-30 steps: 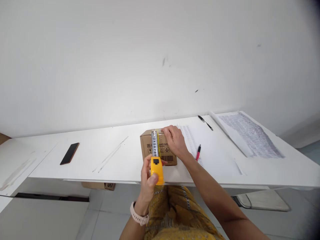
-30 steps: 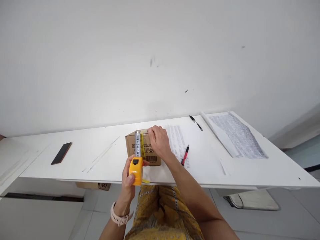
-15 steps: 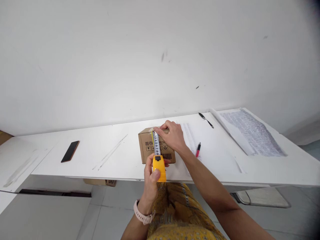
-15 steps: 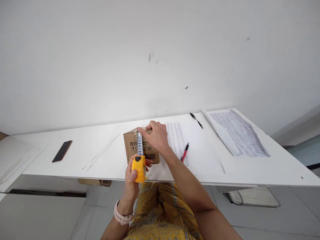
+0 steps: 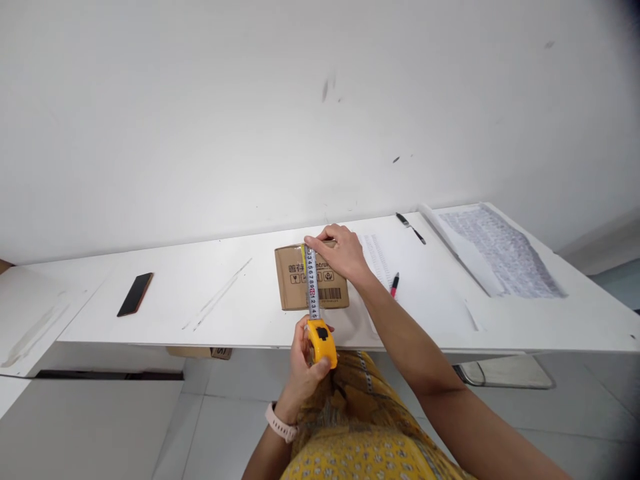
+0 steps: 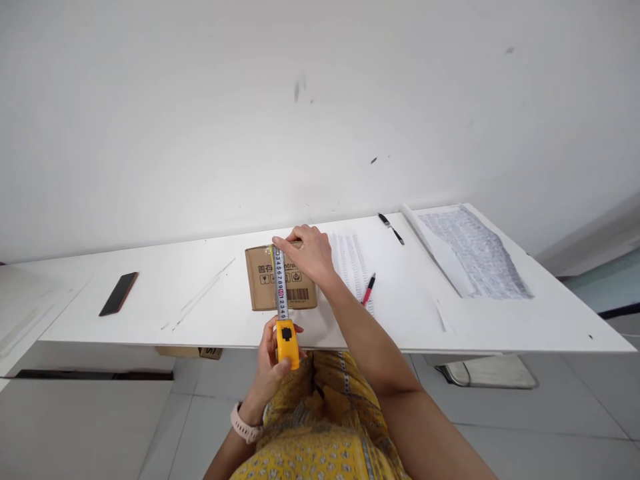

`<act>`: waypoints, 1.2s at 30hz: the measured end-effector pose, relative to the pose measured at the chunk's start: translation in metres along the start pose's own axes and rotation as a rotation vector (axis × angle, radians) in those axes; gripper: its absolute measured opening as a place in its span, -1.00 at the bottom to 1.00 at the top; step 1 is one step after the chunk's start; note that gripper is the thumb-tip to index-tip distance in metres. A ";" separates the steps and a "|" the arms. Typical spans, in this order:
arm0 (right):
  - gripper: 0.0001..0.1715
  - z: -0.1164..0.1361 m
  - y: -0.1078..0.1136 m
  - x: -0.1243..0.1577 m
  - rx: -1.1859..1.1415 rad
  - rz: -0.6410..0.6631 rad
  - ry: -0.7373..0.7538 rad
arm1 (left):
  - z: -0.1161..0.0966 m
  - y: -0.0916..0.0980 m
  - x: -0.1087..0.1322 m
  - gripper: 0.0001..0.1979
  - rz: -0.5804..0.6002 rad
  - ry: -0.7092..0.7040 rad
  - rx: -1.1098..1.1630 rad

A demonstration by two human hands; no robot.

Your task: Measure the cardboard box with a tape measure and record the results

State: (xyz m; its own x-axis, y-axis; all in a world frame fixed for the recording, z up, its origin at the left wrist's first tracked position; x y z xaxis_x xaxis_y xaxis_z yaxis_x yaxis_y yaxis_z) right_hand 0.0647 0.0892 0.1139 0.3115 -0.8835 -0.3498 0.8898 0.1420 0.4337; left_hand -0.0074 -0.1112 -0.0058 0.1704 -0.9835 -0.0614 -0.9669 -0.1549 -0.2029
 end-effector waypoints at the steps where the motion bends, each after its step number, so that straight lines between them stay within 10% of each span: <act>1: -0.54 -0.001 0.000 0.000 0.001 -0.005 -0.003 | 0.002 0.000 -0.001 -0.24 0.010 -0.003 0.006; 18: -0.47 0.001 0.002 0.009 0.069 -0.198 0.147 | -0.017 0.009 0.012 -0.23 -0.074 -0.085 0.104; 26: -0.66 0.014 -0.062 0.061 -0.019 -0.123 0.393 | -0.069 0.031 0.036 -0.27 -0.199 -0.253 -0.046; 31: -0.49 -0.014 -0.010 0.073 -0.563 -0.142 0.044 | -0.033 0.013 0.045 -0.19 0.037 0.027 -0.209; 36: -0.54 -0.038 0.037 0.112 -0.578 -0.095 -0.113 | -0.003 -0.016 0.046 -0.24 0.303 0.193 -0.320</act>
State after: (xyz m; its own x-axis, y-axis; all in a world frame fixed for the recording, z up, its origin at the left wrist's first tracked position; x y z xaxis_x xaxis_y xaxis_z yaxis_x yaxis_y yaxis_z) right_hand 0.1449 0.0130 0.0588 0.2126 -0.9418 -0.2605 0.9592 0.2520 -0.1283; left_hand 0.0153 -0.1539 -0.0028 -0.1375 -0.9836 0.1170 -0.9826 0.1503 0.1091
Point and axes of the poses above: each hand's wrist, its own x-axis away from the middle knuckle, its own y-axis out of the back of the hand, z = x × y, the point moved 7 cm from there along -x, towards the middle knuckle
